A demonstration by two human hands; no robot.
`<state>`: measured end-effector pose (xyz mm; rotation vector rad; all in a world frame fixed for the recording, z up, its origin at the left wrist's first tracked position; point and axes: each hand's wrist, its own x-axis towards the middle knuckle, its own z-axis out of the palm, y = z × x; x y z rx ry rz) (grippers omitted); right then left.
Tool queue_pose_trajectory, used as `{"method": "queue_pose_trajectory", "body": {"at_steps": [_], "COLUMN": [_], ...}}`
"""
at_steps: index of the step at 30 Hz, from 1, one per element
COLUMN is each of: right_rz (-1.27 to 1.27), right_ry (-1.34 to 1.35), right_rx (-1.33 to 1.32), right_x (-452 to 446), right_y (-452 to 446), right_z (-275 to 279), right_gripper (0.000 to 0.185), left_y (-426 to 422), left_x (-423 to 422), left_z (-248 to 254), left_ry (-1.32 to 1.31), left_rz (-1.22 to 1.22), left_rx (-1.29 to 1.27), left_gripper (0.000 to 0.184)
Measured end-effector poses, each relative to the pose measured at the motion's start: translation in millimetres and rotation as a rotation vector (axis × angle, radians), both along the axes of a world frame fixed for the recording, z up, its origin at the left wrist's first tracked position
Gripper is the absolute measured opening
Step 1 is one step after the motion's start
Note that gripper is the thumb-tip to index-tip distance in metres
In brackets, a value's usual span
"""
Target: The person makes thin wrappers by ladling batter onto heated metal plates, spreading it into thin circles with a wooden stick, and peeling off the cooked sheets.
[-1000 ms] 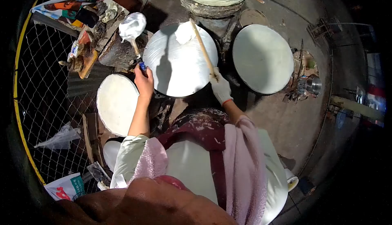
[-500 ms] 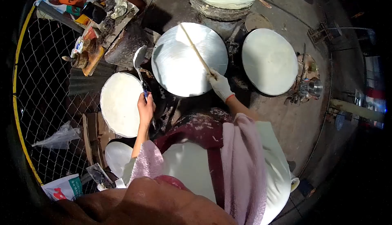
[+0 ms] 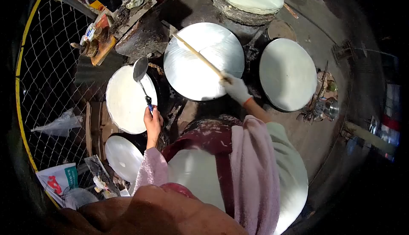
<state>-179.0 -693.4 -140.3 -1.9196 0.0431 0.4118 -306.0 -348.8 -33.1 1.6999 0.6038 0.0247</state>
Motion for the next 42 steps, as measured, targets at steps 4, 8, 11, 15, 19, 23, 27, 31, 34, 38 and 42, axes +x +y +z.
{"method": "queue_pose_trajectory", "body": {"at_steps": [4,8,11,15,19,23,27,31,34,38,42], "right_rz": [-0.164,0.13,0.286,0.144,0.357,0.436,0.422,0.527,0.617,0.637,0.576], "right_ry": [-0.175,-0.025,0.026,-0.006,0.108,0.162,-0.034,0.074,0.372,0.208,0.007], "right_rx": [0.066,0.028,0.018,0.004,-0.077,0.14,-0.046,0.116,0.076,0.118,0.028], "right_x": [43.7,48.9,39.7,80.0,105.1,78.6,133.6,162.3,133.6,151.6,200.4], "right_y": [-60.2,-33.1,-22.1,-74.2,-59.3,-54.1,-84.4,-65.0,-55.1,-81.7,-66.4], "right_z": [3.2,-3.8,2.3,8.2,12.3,2.2,16.2,18.4,39.0,25.2,2.8], "right_gripper": [0.04,0.044,0.043,0.035,0.039,0.04,0.037,0.032,0.035,0.037,0.036], "left_y": [-15.0,-32.0,-44.5,-64.5,-71.5,-73.4,-73.8,-71.9,-89.1,-91.4,-78.2], "left_x": [-14.1,-23.2,-26.6,-19.9,-12.8,-22.5,-45.1,-69.4,-76.2,-93.9,-102.8], "left_z": [4.6,7.8,17.2,41.6,33.7,29.3,10.7,-16.7,10.1,1.5,-26.0], "left_ry": [0.018,0.03,0.001,-0.286,-0.248,-0.037,0.047,0.05,0.21,0.262,0.277], "left_rz": [0.124,0.189,0.202,0.19,0.137,0.166,0.242,0.293,0.477,0.503,0.424], "left_rx": [-0.013,-0.015,-0.052,-0.108,0.117,0.238,0.224,0.282,0.064,0.127,0.296], "left_gripper": [0.012,0.012,0.015,0.023,0.019,0.017,0.016,0.015,0.016,0.019,0.021]}}
